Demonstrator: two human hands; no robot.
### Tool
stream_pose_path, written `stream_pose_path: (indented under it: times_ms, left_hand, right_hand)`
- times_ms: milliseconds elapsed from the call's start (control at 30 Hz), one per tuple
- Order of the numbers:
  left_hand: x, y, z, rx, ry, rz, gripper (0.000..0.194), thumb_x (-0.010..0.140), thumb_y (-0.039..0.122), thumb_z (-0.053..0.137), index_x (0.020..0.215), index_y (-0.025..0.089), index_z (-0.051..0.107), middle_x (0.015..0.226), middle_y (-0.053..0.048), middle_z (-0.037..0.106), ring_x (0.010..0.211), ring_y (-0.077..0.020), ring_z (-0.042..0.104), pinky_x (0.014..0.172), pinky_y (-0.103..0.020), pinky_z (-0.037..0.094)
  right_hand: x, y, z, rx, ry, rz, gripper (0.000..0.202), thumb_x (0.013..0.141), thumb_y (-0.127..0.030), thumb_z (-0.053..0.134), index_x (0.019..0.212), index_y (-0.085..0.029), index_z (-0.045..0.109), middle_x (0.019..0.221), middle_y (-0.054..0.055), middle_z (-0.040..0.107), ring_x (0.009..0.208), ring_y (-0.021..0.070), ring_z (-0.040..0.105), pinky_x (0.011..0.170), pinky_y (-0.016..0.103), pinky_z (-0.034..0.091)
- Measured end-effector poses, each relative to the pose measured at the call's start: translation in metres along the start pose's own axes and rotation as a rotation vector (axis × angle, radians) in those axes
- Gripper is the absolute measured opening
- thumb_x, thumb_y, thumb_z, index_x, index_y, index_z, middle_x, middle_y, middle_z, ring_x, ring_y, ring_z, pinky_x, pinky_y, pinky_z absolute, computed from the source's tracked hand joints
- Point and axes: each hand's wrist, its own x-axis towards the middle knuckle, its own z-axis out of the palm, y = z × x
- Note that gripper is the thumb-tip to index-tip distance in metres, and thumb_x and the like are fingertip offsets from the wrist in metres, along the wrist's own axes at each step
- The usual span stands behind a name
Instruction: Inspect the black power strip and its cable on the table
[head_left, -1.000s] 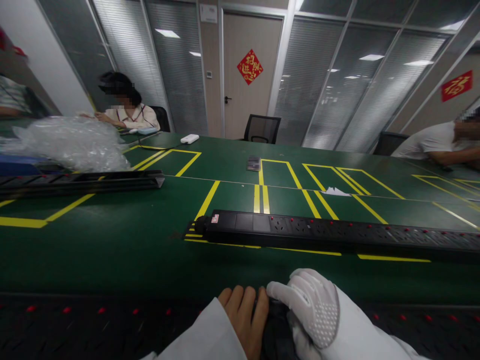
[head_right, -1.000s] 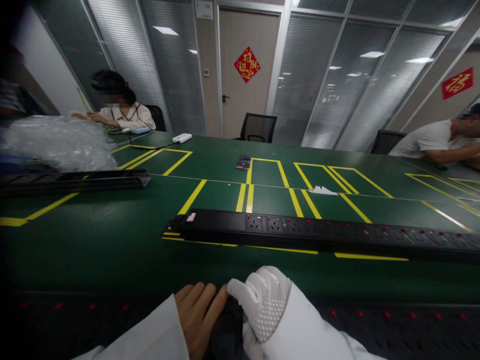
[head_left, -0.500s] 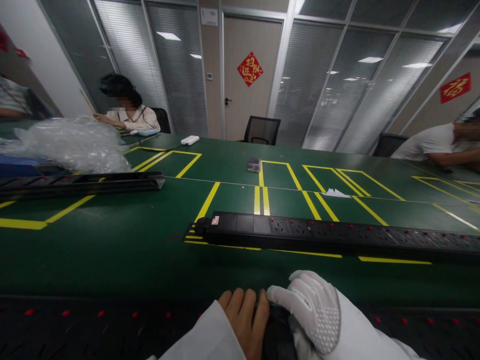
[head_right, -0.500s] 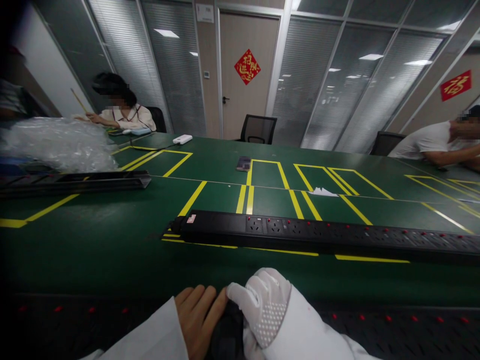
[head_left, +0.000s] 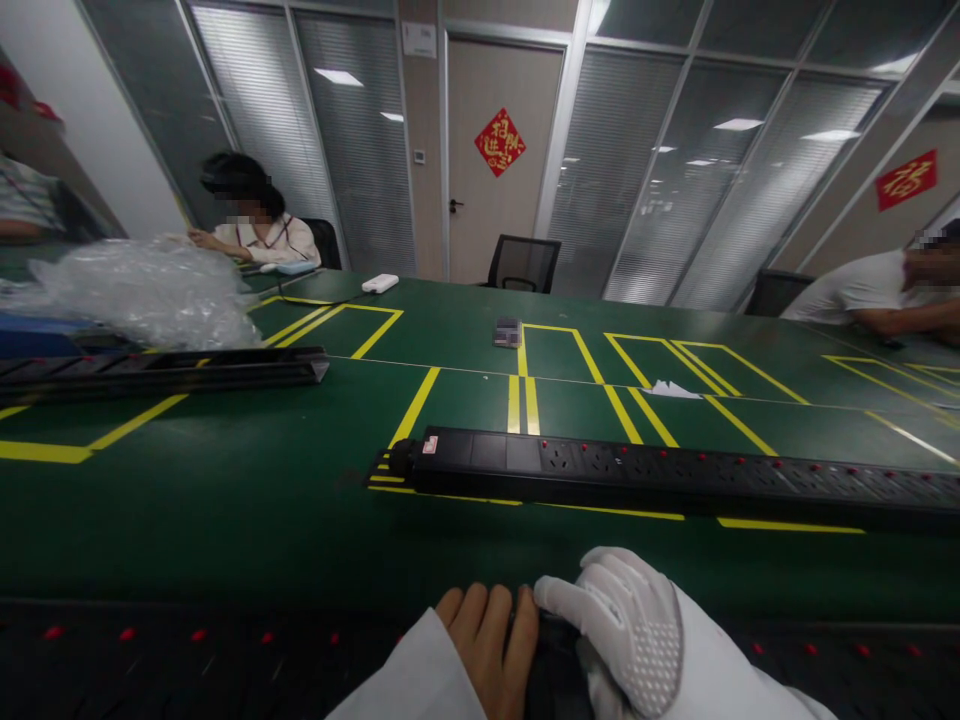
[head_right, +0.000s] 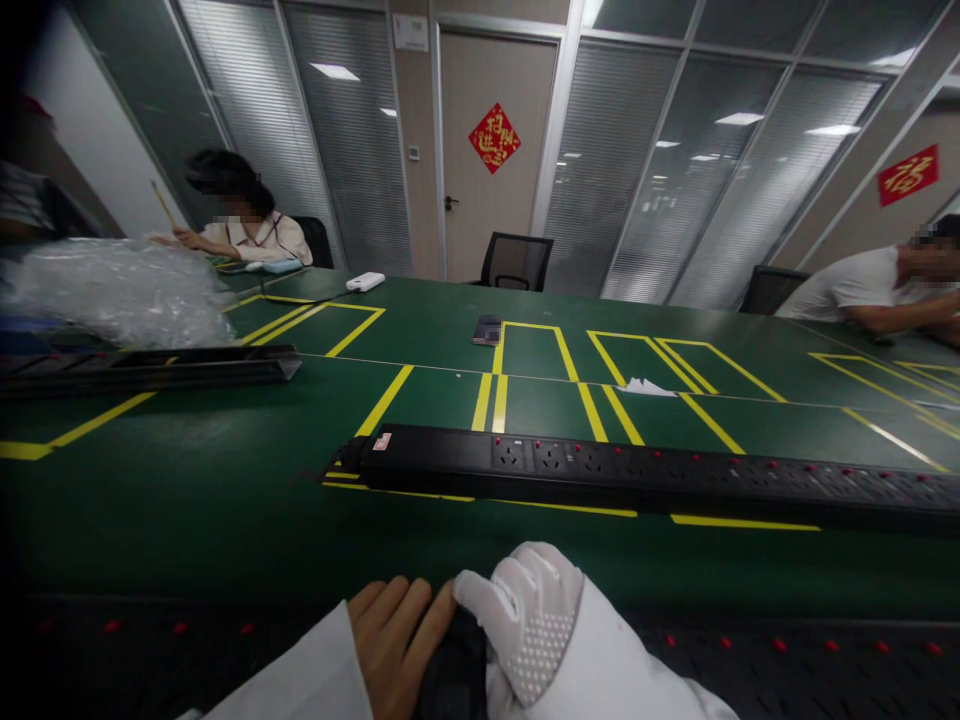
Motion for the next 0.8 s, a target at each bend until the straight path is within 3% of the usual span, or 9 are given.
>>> stream_pose_path:
  times_ms: [233,500,700,800]
  left_hand:
    - [0.0,0.0,-0.001,0.003,-0.002,0.002,0.031,0.086,0.003,0.038,0.112,0.015,0.052,0.084,-0.004,0.058,0.07,-0.019,0.055,0.059,-0.032,0.038]
    - [0.003,0.002,-0.006,-0.018,-0.043,-0.033,0.032,0.086,0.003,0.038,0.112,0.015,0.053,0.081,-0.003,0.058,0.069,-0.0185,0.055,0.06,-0.033,0.039]
    - [0.002,0.002,-0.004,-0.01,-0.022,-0.052,0.031,0.085,0.004,0.039,0.11,0.016,0.054,0.081,-0.003,0.057,0.07,-0.0184,0.054,0.064,-0.033,0.039]
    - [0.001,0.002,-0.003,-0.012,0.0,-0.038,0.031,0.085,0.002,0.04,0.109,0.015,0.053,0.08,-0.002,0.056,0.069,-0.0172,0.054,0.063,-0.032,0.039]
  right_hand:
    - [0.004,-0.002,-0.012,0.066,-0.07,0.0,0.046,0.075,-0.011,0.041,0.12,-0.018,0.044,0.082,0.004,0.055,0.078,0.0203,0.055,0.081,0.042,0.046]
    - [0.003,0.001,-0.009,0.005,-0.068,-0.013,0.043,0.076,-0.011,0.037,0.117,-0.016,0.045,0.081,0.006,0.055,0.077,0.0223,0.054,0.07,0.04,0.047]
    - [0.006,0.001,-0.009,0.032,-0.056,-0.025,0.037,0.076,-0.01,0.038,0.11,-0.016,0.05,0.076,0.003,0.054,0.069,0.0186,0.054,0.071,0.037,0.047]
    - [0.005,0.0,-0.01,0.054,-0.032,-0.032,0.041,0.077,-0.014,0.041,0.117,-0.017,0.048,0.079,0.004,0.055,0.075,0.0197,0.055,0.076,0.037,0.047]
